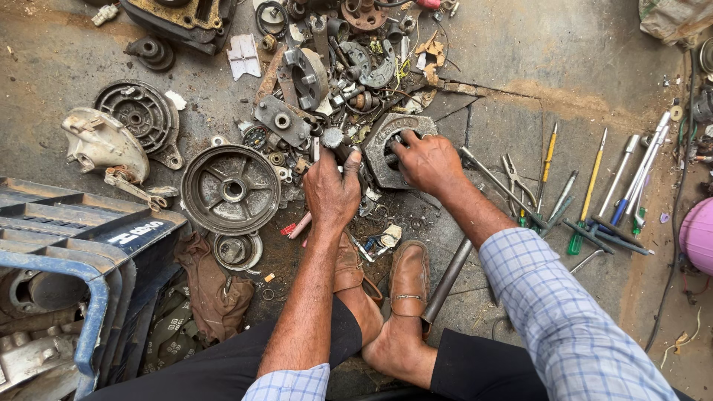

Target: The person sits on the floor surrounded by disassembled metal parts and tools. They use a hammer and a metal punch to repeatedly strike a small cylindrical component held in a vise, occasionally using pliers to adjust its position.

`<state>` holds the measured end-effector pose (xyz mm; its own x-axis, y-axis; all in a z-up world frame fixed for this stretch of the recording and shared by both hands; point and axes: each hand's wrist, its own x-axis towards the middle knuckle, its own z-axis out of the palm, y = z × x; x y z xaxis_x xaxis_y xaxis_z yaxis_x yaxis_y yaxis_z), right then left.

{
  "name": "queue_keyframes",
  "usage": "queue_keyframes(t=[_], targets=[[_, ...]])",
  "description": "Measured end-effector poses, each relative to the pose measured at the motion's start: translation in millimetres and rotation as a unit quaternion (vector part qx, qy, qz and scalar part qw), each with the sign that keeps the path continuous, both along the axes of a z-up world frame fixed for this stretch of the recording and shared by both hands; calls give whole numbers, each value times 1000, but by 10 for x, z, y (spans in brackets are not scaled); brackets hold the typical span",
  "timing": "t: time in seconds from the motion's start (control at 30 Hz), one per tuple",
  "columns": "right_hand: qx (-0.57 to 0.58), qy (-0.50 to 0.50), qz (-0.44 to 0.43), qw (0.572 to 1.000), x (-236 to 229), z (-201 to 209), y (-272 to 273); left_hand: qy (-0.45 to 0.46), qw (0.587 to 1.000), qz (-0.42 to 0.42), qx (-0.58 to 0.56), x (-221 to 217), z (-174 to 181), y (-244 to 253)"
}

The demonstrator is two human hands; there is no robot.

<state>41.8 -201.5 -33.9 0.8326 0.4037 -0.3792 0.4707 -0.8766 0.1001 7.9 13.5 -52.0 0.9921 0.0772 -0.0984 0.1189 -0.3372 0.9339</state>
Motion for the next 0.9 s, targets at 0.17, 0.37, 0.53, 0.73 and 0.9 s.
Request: queue_keyframes(t=[0.17,0.37,0.53,0.73,0.9], targets=[[1,-82,132,988,-55,-140,-197,11,1000,-3,-1,-8,-48,-16],[114,-37,-71,990,-483,-407,-98,20,1000,-3,-16,6,-30,-7],[324,-52,-278,903,-673,-577,35,-18,1000,16,-7,-4,10,2],[367,-25,-356,859,-742,-460,129,23,1000,8,-10,18,54,1],[359,-47,-352,863,-763,-438,203,-9,1000,14,-14,3,52,17]])
